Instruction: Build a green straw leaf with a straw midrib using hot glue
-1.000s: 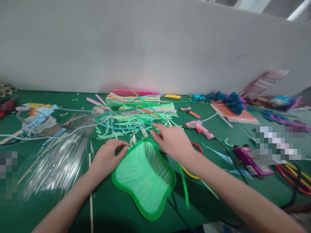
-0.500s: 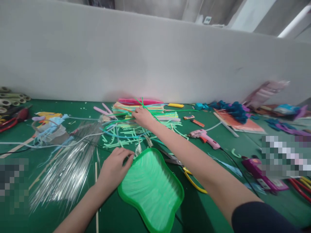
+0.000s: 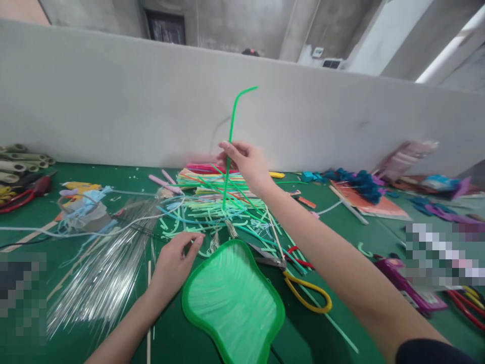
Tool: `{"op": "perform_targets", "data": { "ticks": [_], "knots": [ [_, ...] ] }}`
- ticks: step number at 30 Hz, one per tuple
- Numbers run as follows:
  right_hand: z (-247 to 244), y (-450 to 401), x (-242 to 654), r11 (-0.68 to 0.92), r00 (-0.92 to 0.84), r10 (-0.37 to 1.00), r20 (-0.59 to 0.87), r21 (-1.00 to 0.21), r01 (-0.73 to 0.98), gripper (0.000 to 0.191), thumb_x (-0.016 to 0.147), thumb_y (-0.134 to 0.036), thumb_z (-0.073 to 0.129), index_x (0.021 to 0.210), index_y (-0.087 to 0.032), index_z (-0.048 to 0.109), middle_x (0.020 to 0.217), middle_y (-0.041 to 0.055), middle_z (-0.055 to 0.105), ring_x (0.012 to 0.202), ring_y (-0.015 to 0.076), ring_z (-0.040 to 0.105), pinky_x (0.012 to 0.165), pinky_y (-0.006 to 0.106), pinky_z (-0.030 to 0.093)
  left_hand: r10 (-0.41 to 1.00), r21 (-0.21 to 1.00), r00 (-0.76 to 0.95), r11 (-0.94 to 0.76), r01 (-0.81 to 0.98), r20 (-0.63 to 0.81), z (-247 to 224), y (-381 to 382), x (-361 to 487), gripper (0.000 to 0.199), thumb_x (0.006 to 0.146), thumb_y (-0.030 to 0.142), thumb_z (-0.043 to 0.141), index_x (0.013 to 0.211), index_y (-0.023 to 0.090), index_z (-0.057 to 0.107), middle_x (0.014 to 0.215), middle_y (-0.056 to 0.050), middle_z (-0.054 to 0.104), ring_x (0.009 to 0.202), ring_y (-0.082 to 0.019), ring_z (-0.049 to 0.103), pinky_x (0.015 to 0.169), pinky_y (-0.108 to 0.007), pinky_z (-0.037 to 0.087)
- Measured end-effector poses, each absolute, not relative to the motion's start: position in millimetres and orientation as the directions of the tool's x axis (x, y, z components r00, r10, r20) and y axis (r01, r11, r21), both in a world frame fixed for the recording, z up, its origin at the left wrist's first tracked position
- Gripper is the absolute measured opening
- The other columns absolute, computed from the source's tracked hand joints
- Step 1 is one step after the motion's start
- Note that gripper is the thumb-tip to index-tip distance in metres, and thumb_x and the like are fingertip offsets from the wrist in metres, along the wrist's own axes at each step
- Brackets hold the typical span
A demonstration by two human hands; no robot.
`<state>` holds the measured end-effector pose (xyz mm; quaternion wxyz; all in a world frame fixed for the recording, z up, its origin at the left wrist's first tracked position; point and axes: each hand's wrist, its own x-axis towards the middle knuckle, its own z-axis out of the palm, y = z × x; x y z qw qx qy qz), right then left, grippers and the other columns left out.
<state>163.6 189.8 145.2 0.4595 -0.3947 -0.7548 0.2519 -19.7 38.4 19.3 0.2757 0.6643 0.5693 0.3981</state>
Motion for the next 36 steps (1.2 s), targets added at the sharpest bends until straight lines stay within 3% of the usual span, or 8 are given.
{"op": "perform_targets", "data": {
  "ticks": [2,3,8,12,22,25,30,36],
  "knots": [
    [143.1,156.8,170.4,0.371,-0.287,0.891,0.351,-0.929,0.016,0.036,0.097,-0.045,0.051,0.109,-0.014,0.064,0.088,0.0049,0.073,0.068,0.0083,0.068,0.064,0.019,0.054,0.982,0.872,0.008,-0.169,0.460,0.187,24.4,37.9,-20.2,0.037,0.092,0.052,0.050,0.106,0.023,0.069,0.102,-0.007,0.072,0.086,-0.021,0.063,0.070,-0.031,0.045],
    [139.0,138.1,174.7,0.332,-0.323,0.892,0.316,-0.943,-0.005,0.035,0.095,-0.047,0.056,0.105,-0.015,0.066,0.082,0.0026,0.073,0.060,0.0077,0.066,0.057,0.019,0.052,0.985,0.897,0.003,-0.160,0.412,0.174,27.2,37.6,-20.5,0.042,0.093,0.054,0.048,0.111,0.022,0.068,0.102,-0.007,0.071,0.085,-0.021,0.062,0.069,-0.030,0.046],
    [99.1,48.2,193.2,-0.090,-0.625,0.765,-0.158,-0.986,0.139,0.037,0.085,-0.052,0.066,0.082,-0.016,0.069,0.074,0.0010,0.072,0.047,0.0080,0.061,0.043,0.019,0.046,0.988,0.978,0.097,-0.138,0.158,0.124,38.0,34.7,-22.3,0.068,0.088,0.070,0.042,0.124,0.016,0.062,0.088,-0.008,0.068,0.070,-0.018,0.059,0.059,-0.029,0.047],
    [69.7,9.1,193.0,-0.262,-0.651,0.690,-0.317,-0.947,0.184,0.040,0.084,-0.055,0.065,0.075,-0.016,0.066,0.070,0.0000,0.070,0.045,0.0076,0.059,0.045,0.019,0.047,0.989,0.994,0.139,-0.070,0.081,0.058,39.8,30.8,-22.4,0.041,0.077,0.055,0.072,0.094,0.017,0.074,0.069,-0.002,0.064,0.059,-0.013,0.053,0.057,-0.025,0.044],
    [56.2,-26.0,210.5,-0.420,-0.571,0.679,-0.462,-0.882,0.215,0.047,0.082,-0.061,0.063,0.081,-0.014,0.068,0.068,0.0017,0.071,0.040,0.0059,0.055,0.041,0.017,0.041,0.999,0.997,0.006,-0.041,0.062,0.041,41.8,35.6,-26.6,0.036,0.083,0.053,0.065,0.080,0.017,0.068,0.069,0.001,0.058,0.061,-0.010,0.050,0.058,-0.023,0.042],
    [53.1,-42.5,230.0,-0.452,-0.504,0.690,-0.519,-0.853,0.260,0.048,0.083,-0.061,0.062,0.089,-0.014,0.069,0.070,0.0039,0.073,0.039,0.0061,0.055,0.040,0.017,0.041,0.996,0.985,0.088,-0.018,0.169,0.003,41.0,37.2,-25.7,0.035,0.081,0.050,0.068,0.074,0.017,0.069,0.065,0.000,0.061,0.060,-0.011,0.052,0.059,-0.024,0.043],
    [51.4,-70.0,256.8,-0.473,-0.362,0.716,-0.596,-0.796,0.377,0.065,0.088,-0.052,0.059,0.143,-0.021,0.047,0.073,0.0015,0.074,0.039,0.0086,0.058,0.038,0.017,0.042,0.961,0.920,0.273,-0.075,0.385,-0.036,30.7,34.9,-19.1,0.028,0.078,0.048,0.070,0.084,0.021,0.073,0.078,-0.002,0.072,0.069,-0.017,0.062,0.062,-0.027,0.046],
    [47.2,-85.9,260.7,-0.412,-0.345,0.703,-0.622,-0.752,0.515,0.055,0.093,-0.050,0.050,0.141,-0.023,0.054,0.071,0.0015,0.071,0.036,0.0068,0.052,0.034,0.016,0.037,0.912,0.756,0.404,-0.310,0.576,0.066,23.1,33.5,-14.9,0.019,0.078,0.044,0.071,0.075,0.026,0.073,0.075,-0.001,0.066,0.085,-0.023,0.057,0.078,-0.034,0.044]
  ]
}}
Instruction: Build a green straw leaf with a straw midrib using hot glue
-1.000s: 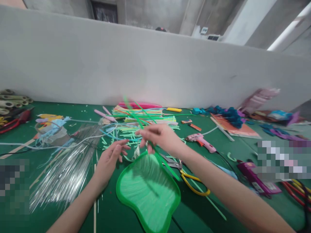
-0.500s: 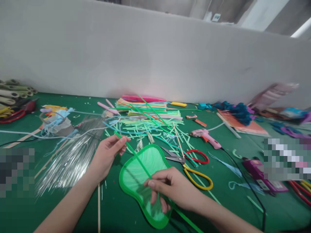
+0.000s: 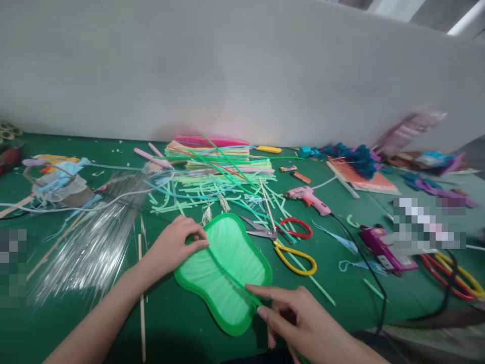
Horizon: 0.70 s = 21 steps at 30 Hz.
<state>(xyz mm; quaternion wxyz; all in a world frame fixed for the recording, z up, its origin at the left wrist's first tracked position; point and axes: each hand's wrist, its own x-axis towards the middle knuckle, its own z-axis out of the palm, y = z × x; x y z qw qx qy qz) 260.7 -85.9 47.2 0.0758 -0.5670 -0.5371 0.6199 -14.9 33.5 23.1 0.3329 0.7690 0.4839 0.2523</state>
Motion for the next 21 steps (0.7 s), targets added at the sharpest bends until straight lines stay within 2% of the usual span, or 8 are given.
{"op": "perform_targets", "data": {
  "ticks": [4,8,10,13,17,19,21],
  "knots": [
    [48.0,-84.6,259.7,-0.376,-0.295,0.753,-0.588,-0.753,0.539,0.052,0.093,-0.048,0.049,0.136,-0.020,0.059,0.061,-0.0007,0.066,0.033,0.0064,0.045,0.032,0.017,0.037,0.910,0.698,0.401,-0.352,0.623,0.102,20.1,36.0,-16.3,0.024,0.080,0.046,0.069,0.092,0.025,0.071,0.086,-0.002,0.067,0.089,-0.023,0.058,0.080,-0.035,0.046],
    [54.6,-73.8,265.0,-0.462,-0.309,0.717,-0.624,-0.759,0.459,0.051,0.092,-0.047,0.053,0.135,-0.019,0.057,0.057,-0.0038,0.062,0.031,0.0056,0.042,0.031,0.016,0.036,0.913,0.679,0.396,-0.353,0.644,0.099,17.7,37.8,-18.4,0.025,0.082,0.044,0.066,0.100,0.026,0.071,0.095,-0.003,0.069,0.095,-0.023,0.061,0.083,-0.035,0.048],
    [56.0,-64.8,268.5,-0.505,-0.363,0.678,-0.640,-0.763,0.403,0.048,0.093,-0.046,0.053,0.133,-0.020,0.057,0.064,-0.0025,0.065,0.032,0.0041,0.044,0.031,0.014,0.035,0.917,0.674,0.387,-0.345,0.653,0.095,18.2,37.7,-18.6,0.026,0.084,0.042,0.063,0.103,0.027,0.071,0.099,-0.003,0.070,0.094,-0.022,0.063,0.083,-0.034,0.049],
    [55.5,-50.5,272.1,-0.506,-0.421,0.668,-0.614,-0.789,0.349,0.043,0.093,-0.045,0.052,0.129,-0.021,0.056,0.089,0.0026,0.069,0.037,0.0029,0.052,0.032,0.014,0.037,0.929,0.662,0.358,-0.323,0.676,0.088,20.6,37.0,-17.8,0.026,0.085,0.039,0.059,0.103,0.025,0.072,0.094,-0.004,0.072,0.082,-0.021,0.066,0.076,-0.032,0.051],
    [57.9,-37.2,270.8,-0.332,-0.430,0.716,-0.549,-0.811,0.482,0.047,0.091,-0.038,0.056,0.136,-0.026,0.050,0.113,0.0066,0.063,0.053,0.0063,0.060,0.041,0.018,0.048,0.937,0.643,0.337,-0.316,0.698,0.095,22.3,36.5,-15.4,0.024,0.084,0.036,0.057,0.096,0.024,0.073,0.087,-0.003,0.073,0.077,-0.020,0.065,0.074,-0.032,0.052],
    [61.1,-32.5,267.0,-0.175,-0.444,0.736,-0.512,-0.777,0.605,0.053,0.088,-0.035,0.060,0.139,-0.027,0.048,0.116,0.0073,0.063,0.059,0.0094,0.062,0.047,0.021,0.050,0.939,0.634,0.330,-0.317,0.705,0.102,21.5,36.6,-14.4,0.024,0.083,0.035,0.056,0.096,0.024,0.073,0.088,-0.004,0.073,0.079,-0.021,0.066,0.075,-0.033,0.051],
    [63.8,-28.5,260.2,0.018,-0.470,0.768,-0.435,-0.719,0.695,0.057,0.085,-0.034,0.065,0.140,-0.026,0.050,0.116,0.0077,0.065,0.074,0.0163,0.066,0.062,0.028,0.054,0.939,0.628,0.327,-0.318,0.710,0.105,20.1,36.9,-13.9,0.026,0.082,0.034,0.056,0.099,0.024,0.073,0.089,-0.004,0.073,0.079,-0.021,0.066,0.074,-0.032,0.051]
  ]
}}
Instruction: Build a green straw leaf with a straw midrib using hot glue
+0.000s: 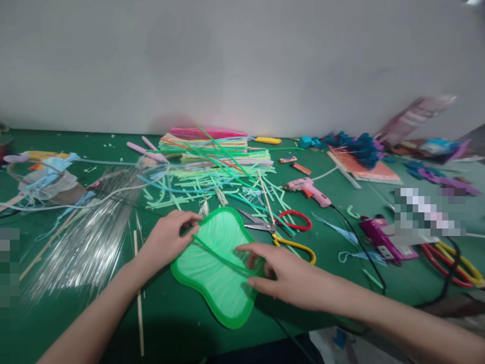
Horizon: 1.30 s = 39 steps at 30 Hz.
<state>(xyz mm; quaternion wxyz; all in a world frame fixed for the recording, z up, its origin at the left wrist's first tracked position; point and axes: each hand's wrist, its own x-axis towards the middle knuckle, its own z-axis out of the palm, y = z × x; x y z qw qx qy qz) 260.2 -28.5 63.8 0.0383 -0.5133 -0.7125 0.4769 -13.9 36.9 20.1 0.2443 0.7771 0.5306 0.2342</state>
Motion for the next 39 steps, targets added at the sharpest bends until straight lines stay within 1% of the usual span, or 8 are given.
{"op": "perform_targets", "data": {
  "ticks": [4,8,11,15,21,25,30,39],
  "knots": [
    [64.0,-20.6,240.0,0.316,-0.554,0.777,-0.300,-0.574,0.755,0.065,0.083,-0.038,0.070,0.142,-0.025,0.047,0.117,0.0111,0.068,0.103,0.0288,0.064,0.081,0.036,0.050,0.933,0.624,0.344,-0.333,0.707,0.108,16.6,37.2,-14.0,0.026,0.082,0.031,0.055,0.100,0.023,0.072,0.089,-0.003,0.074,0.077,-0.020,0.067,0.073,-0.030,0.051],
    [67.9,-5.1,228.1,0.404,-0.569,0.771,-0.285,-0.472,0.784,0.020,0.091,-0.028,0.060,0.107,-0.017,0.066,0.073,0.0063,0.069,0.070,0.0221,0.065,0.059,0.029,0.043,0.925,0.617,0.359,-0.355,0.702,0.123,12.1,37.8,-14.4,0.027,0.084,0.031,0.054,0.103,0.022,0.071,0.092,-0.003,0.073,0.080,-0.020,0.067,0.074,-0.030,0.051],
    [81.2,13.4,232.4,0.241,-0.527,0.823,-0.211,-0.711,0.661,0.028,0.101,-0.032,0.043,0.084,-0.018,0.060,0.058,-0.0014,0.061,0.054,0.0124,0.058,0.054,0.023,0.042,0.924,0.607,0.349,-0.368,0.704,0.155,11.9,39.0,-15.4,0.033,0.085,0.033,0.056,0.114,0.021,0.067,0.096,-0.005,0.072,0.083,-0.021,0.067,0.077,-0.033,0.051],
    [95.3,31.3,233.7,0.123,-0.258,0.964,0.069,-0.972,0.200,0.034,0.104,-0.041,0.036,0.083,-0.021,0.052,0.050,-0.0071,0.054,0.042,0.0069,0.047,0.045,0.017,0.038,0.914,0.578,0.316,-0.406,0.708,0.254,21.7,29.0,-10.2,0.033,0.089,0.038,0.053,0.115,0.021,0.066,0.108,-0.008,0.067,0.103,-0.027,0.061,0.091,-0.040,0.047],
    [70.0,25.7,197.9,0.150,-0.048,0.986,0.161,-0.971,-0.184,0.037,0.100,-0.052,0.039,0.082,-0.023,0.050,0.049,-0.0091,0.048,0.039,0.0055,0.038,0.041,0.016,0.032,0.761,0.360,0.574,-0.648,0.671,0.301,27.3,-48.4,37.1,0.018,0.091,0.037,0.058,0.093,0.023,0.069,0.092,-0.005,0.067,0.085,-0.022,0.061,0.076,-0.036,0.048],
    [48.2,23.6,184.8,0.102,-0.110,0.986,0.124,-0.978,-0.184,0.038,0.099,-0.055,0.040,0.083,-0.022,0.051,0.049,-0.0086,0.048,0.043,0.0054,0.040,0.043,0.015,0.033,0.763,0.185,0.560,-0.631,0.753,0.324,13.4,-93.6,57.0,0.015,0.084,0.028,0.066,0.096,0.019,0.069,0.086,-0.006,0.066,0.077,-0.023,0.059,0.066,-0.037,0.045],
    [42.9,38.0,183.8,0.029,-0.134,0.989,0.060,-0.974,-0.225,0.039,0.097,-0.056,0.044,0.082,-0.021,0.052,0.045,-0.0093,0.048,0.038,0.0052,0.038,0.040,0.016,0.032,0.678,0.063,0.665,-0.714,0.698,0.313,3.4,-99.4,33.3,0.030,0.088,0.011,0.053,0.114,0.017,0.066,0.106,-0.010,0.066,0.094,-0.027,0.059,0.079,-0.042,0.045],
    [33.9,63.3,154.6,0.038,-0.035,0.998,0.049,-0.964,-0.263,0.044,0.094,-0.064,0.042,0.083,-0.022,0.051,0.044,-0.0097,0.048,0.037,0.0060,0.038,0.040,0.017,0.032,0.852,0.328,0.360,-0.488,0.809,0.380,-2.8,-95.7,32.4,0.020,0.092,0.019,0.060,0.111,0.020,0.064,0.100,-0.006,0.063,0.092,-0.023,0.056,0.078,-0.037,0.041]
  ]
}}
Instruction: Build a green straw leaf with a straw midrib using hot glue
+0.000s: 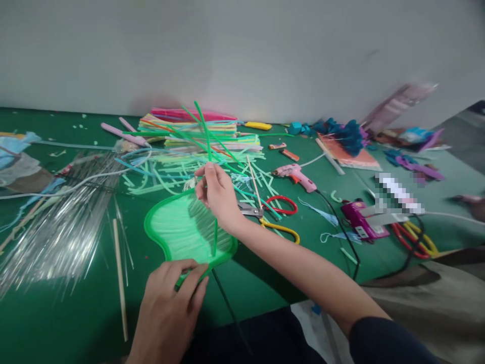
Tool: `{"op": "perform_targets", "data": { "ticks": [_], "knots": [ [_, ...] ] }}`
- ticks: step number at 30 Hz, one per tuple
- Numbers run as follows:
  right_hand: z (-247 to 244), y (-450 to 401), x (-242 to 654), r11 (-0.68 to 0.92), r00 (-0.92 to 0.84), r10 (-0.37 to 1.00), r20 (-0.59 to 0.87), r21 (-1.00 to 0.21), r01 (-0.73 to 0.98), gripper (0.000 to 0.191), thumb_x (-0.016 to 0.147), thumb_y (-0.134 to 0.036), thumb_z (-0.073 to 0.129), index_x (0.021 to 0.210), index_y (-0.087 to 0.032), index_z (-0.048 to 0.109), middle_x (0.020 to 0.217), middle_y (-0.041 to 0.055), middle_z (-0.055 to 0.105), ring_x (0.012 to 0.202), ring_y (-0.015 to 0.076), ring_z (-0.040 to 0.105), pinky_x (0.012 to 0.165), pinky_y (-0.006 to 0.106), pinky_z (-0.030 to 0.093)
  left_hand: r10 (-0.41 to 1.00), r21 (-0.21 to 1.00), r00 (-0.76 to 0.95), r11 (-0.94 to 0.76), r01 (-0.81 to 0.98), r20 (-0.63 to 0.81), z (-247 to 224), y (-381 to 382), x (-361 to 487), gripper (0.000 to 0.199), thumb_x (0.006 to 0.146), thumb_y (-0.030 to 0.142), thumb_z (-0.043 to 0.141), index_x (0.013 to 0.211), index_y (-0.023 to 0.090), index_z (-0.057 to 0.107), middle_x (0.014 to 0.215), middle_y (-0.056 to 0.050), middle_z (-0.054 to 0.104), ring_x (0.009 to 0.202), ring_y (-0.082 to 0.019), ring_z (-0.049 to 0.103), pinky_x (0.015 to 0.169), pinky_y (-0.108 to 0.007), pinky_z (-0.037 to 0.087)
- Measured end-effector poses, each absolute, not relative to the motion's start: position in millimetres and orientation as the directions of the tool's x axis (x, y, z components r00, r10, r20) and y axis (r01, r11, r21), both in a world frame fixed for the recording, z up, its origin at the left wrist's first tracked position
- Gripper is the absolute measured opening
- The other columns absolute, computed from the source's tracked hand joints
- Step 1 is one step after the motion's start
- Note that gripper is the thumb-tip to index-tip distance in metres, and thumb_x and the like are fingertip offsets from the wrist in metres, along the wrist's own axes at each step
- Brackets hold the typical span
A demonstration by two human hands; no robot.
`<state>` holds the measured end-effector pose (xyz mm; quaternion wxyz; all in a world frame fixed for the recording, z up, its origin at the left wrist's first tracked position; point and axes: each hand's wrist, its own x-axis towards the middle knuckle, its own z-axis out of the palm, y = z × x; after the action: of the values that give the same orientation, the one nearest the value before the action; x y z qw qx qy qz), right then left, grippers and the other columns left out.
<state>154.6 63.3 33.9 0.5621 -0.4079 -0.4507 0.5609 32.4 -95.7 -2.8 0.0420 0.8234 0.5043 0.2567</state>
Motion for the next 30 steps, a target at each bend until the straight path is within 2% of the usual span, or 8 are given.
{"op": "perform_targets", "data": {
  "ticks": [5,9,13,16,20,24,26,30],
  "knots": [
    [26.5,65.2,143.5,0.126,-0.044,0.990,0.131,-0.988,-0.091,0.046,0.097,-0.064,0.035,0.086,-0.023,0.053,0.047,-0.0080,0.049,0.044,0.0084,0.046,0.047,0.019,0.036,0.878,0.371,0.279,-0.426,0.825,0.390,-3.5,-92.7,38.7,0.013,0.089,0.022,0.064,0.102,0.021,0.064,0.092,-0.005,0.064,0.087,-0.023,0.057,0.075,-0.036,0.038],
    [25.1,58.8,140.1,0.154,-0.116,0.982,0.148,-0.987,0.050,0.043,0.101,-0.056,0.029,0.090,-0.022,0.053,0.051,-0.0076,0.049,0.050,0.0100,0.051,0.054,0.021,0.038,0.879,0.356,0.261,-0.410,0.840,0.398,-5.1,-87.9,42.2,0.010,0.087,0.023,0.067,0.097,0.022,0.063,0.089,-0.002,0.066,0.084,-0.023,0.058,0.073,-0.036,0.034],
    [34.4,45.6,155.6,0.243,-0.304,0.941,0.150,-0.923,0.297,0.034,0.104,-0.041,0.032,0.090,-0.020,0.055,0.066,-0.0045,0.055,0.063,0.0102,0.054,0.063,0.023,0.039,0.895,0.364,0.229,-0.374,0.853,0.383,-4.4,-86.0,47.1,0.011,0.087,0.022,0.066,0.097,0.023,0.064,0.090,-0.002,0.067,0.085,-0.023,0.058,0.075,-0.037,0.033],
    [43.3,32.0,179.1,0.309,-0.447,0.890,0.083,-0.832,0.461,0.031,0.101,-0.031,0.043,0.078,-0.017,0.059,0.070,-0.0018,0.053,0.072,0.0124,0.052,0.066,0.025,0.037,0.901,0.383,0.210,-0.360,0.851,0.379,-2.0,-86.2,52.7,0.010,0.087,0.020,0.064,0.097,0.024,0.064,0.090,-0.002,0.067,0.085,-0.023,0.059,0.077,-0.037,0.032],
    [52.9,22.8,209.1,0.270,-0.572,0.817,-0.070,-0.831,0.486,0.032,0.098,-0.031,0.051,0.072,-0.016,0.062,0.061,-0.0034,0.056,0.057,0.0101,0.051,0.055,0.024,0.035,0.929,0.411,0.153,-0.291,0.864,0.338,1.2,-86.5,60.6,0.008,0.088,0.017,0.060,0.093,0.023,0.063,0.088,-0.003,0.067,0.084,-0.024,0.058,0.078,-0.039,0.032],
    [61.7,32.7,224.8,0.112,-0.717,0.633,-0.291,-0.882,0.457,0.022,0.095,-0.030,0.056,0.078,-0.015,0.060,0.074,0.0004,0.068,0.060,0.0099,0.061,0.055,0.021,0.047,0.925,0.383,0.169,-0.300,0.874,0.341,-0.5,-87.5,61.7,0.007,0.089,0.017,0.058,0.092,0.022,0.061,0.086,-0.003,0.066,0.082,-0.023,0.057,0.076,-0.038,0.032],
    [64.8,40.1,227.6,0.096,-0.753,0.569,-0.330,-0.883,0.460,0.018,0.095,-0.025,0.057,0.080,-0.014,0.059,0.079,0.0027,0.070,0.060,0.0094,0.062,0.058,0.022,0.051,0.918,0.364,0.168,-0.304,0.880,0.360,-3.2,-88.9,58.9,0.005,0.089,0.020,0.059,0.094,0.022,0.060,0.086,-0.004,0.065,0.082,-0.024,0.057,0.075,-0.037,0.033],
    [67.1,45.6,225.6,0.108,-0.758,0.563,-0.330,-0.880,0.463,0.020,0.096,-0.022,0.053,0.077,-0.015,0.057,0.078,0.0032,0.071,0.059,0.0091,0.061,0.058,0.022,0.054,0.899,0.352,0.175,-0.328,0.877,0.402,-6.8,-93.3,50.6,0.006,0.088,0.026,0.061,0.092,0.022,0.057,0.087,-0.005,0.064,0.081,-0.024,0.057,0.074,-0.036,0.037]
  ]
}}
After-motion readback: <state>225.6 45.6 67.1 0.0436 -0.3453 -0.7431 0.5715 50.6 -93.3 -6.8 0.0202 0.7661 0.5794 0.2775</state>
